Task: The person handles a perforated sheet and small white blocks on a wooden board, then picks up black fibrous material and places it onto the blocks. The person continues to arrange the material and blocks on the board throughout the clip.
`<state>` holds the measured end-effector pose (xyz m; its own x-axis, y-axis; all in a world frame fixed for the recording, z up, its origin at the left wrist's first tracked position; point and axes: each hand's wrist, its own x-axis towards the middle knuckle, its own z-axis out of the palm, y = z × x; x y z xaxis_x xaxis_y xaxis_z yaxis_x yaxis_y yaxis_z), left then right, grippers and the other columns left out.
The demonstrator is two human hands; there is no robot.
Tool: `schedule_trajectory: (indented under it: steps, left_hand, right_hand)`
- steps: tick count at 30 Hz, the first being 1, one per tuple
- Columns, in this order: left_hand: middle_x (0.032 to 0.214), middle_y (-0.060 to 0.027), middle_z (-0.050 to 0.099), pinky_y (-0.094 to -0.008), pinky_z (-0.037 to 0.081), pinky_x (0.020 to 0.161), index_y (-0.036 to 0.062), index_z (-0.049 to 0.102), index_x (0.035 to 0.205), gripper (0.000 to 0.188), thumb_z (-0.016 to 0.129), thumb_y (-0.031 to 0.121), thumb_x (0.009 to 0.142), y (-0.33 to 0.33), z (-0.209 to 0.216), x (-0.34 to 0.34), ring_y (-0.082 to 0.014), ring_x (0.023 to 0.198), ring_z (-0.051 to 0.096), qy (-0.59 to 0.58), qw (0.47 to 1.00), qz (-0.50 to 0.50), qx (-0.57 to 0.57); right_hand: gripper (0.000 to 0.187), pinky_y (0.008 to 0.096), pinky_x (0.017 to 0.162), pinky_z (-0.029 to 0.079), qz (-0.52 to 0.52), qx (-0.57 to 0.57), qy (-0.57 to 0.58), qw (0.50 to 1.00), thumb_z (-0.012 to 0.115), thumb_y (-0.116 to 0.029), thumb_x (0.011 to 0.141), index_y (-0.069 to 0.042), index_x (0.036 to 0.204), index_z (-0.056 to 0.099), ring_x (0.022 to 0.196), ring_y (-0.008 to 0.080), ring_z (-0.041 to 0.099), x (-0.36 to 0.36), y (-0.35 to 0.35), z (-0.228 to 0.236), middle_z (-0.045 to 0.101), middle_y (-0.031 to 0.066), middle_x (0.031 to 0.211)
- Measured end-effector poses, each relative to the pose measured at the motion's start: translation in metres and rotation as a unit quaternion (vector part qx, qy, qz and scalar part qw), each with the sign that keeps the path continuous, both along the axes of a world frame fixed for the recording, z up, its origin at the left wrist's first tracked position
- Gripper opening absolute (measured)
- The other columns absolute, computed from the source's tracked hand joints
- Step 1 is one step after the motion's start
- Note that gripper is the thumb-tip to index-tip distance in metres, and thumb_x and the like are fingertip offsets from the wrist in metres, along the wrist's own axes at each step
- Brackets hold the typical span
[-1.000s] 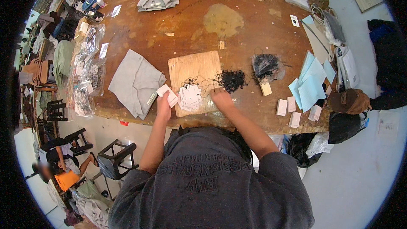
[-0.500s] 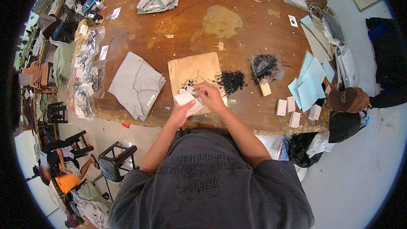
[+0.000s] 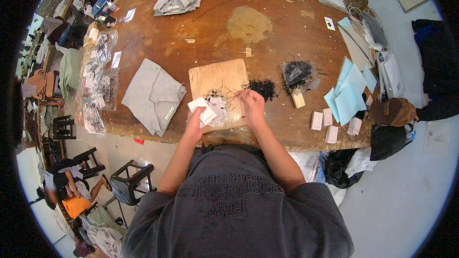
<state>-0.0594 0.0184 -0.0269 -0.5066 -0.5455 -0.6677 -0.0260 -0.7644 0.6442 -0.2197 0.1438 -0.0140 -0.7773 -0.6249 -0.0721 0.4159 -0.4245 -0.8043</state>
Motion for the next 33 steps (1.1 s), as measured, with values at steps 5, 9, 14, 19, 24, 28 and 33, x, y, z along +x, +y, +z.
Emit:
schedule_trajectory:
  steps: [5,9,14,19,24,28,33]
  left_hand:
    - [0.104,-0.0090,0.065,-0.0301,0.051,0.078,-0.0031,0.057,0.117,0.032,0.058,0.011,0.088,0.011,0.008,-0.007,-0.0176,0.092,0.064,0.048,0.988,-0.085,-0.117]
    - [0.102,-0.0067,0.065,-0.0284,0.050,0.078,-0.0034,0.059,0.114,0.029,0.059,0.014,0.091,0.010,0.017,-0.005,-0.0137,0.091,0.062,0.006,0.977,-0.099,-0.189]
    - [0.100,-0.0069,0.065,-0.0273,0.050,0.069,-0.0031,0.060,0.113,0.026,0.061,0.009,0.090,0.009,0.024,-0.004,-0.0122,0.081,0.063,0.022,0.972,-0.112,-0.203]
    - [0.088,-0.0058,0.067,-0.0262,0.049,0.062,-0.0034,0.065,0.103,0.021,0.066,0.009,0.087,0.010,0.030,-0.008,-0.0108,0.072,0.062,-0.016,0.957,-0.083,-0.277]
    - [0.082,-0.0074,0.070,-0.0276,0.050,0.065,-0.0057,0.068,0.096,0.022,0.070,0.013,0.084,0.010,0.037,-0.008,-0.0112,0.073,0.063,-0.102,0.882,-0.050,-0.457]
    - [0.083,-0.0072,0.070,-0.0275,0.050,0.067,-0.0063,0.067,0.096,0.022,0.069,0.012,0.085,0.007,0.038,-0.006,-0.0112,0.074,0.063,-0.097,0.882,-0.095,-0.451]
    - [0.090,-0.0063,0.070,-0.0268,0.050,0.070,-0.0060,0.066,0.102,0.021,0.068,0.005,0.084,0.010,0.033,-0.008,-0.0112,0.079,0.063,0.026,0.956,-0.043,-0.290]
  right_hand:
    - [0.012,0.0218,0.058,0.043,0.117,0.185,0.056,0.974,0.059,-0.002,0.089,-0.003,0.078,0.052,0.062,0.0081,0.050,0.014,-0.015,0.012,0.058,0.0016,0.075]
    - [0.009,0.0245,0.061,0.045,0.094,0.228,0.208,0.946,0.057,-0.004,0.091,0.001,0.097,0.059,0.067,0.0088,0.055,0.038,-0.026,0.019,0.065,0.0050,0.081]
    - [0.006,0.0255,0.066,0.047,0.134,0.304,0.259,0.907,0.054,-0.003,0.092,0.001,0.095,0.057,0.078,0.0112,0.058,0.039,-0.027,0.026,0.064,0.0081,0.088]
    - [0.007,0.0315,0.065,0.048,0.073,0.308,0.363,0.876,0.057,-0.005,0.090,0.002,0.090,0.055,0.072,0.0215,0.058,0.042,-0.027,0.020,0.058,0.0126,0.083]
    - [0.012,0.0341,0.067,0.047,0.103,0.334,0.340,0.873,0.059,-0.009,0.089,0.002,0.091,0.055,0.073,0.0247,0.057,0.046,-0.022,0.004,0.057,0.0142,0.083]
    - [0.012,0.0332,0.067,0.046,0.114,0.335,0.332,0.874,0.058,-0.009,0.089,0.002,0.092,0.055,0.075,0.0240,0.056,0.044,-0.021,0.004,0.056,0.0140,0.087]
    - [0.010,0.0370,0.071,0.045,0.056,0.281,0.375,0.882,0.057,-0.007,0.088,0.001,0.092,0.053,0.082,0.0297,0.055,0.043,-0.026,0.021,0.050,0.0145,0.093]
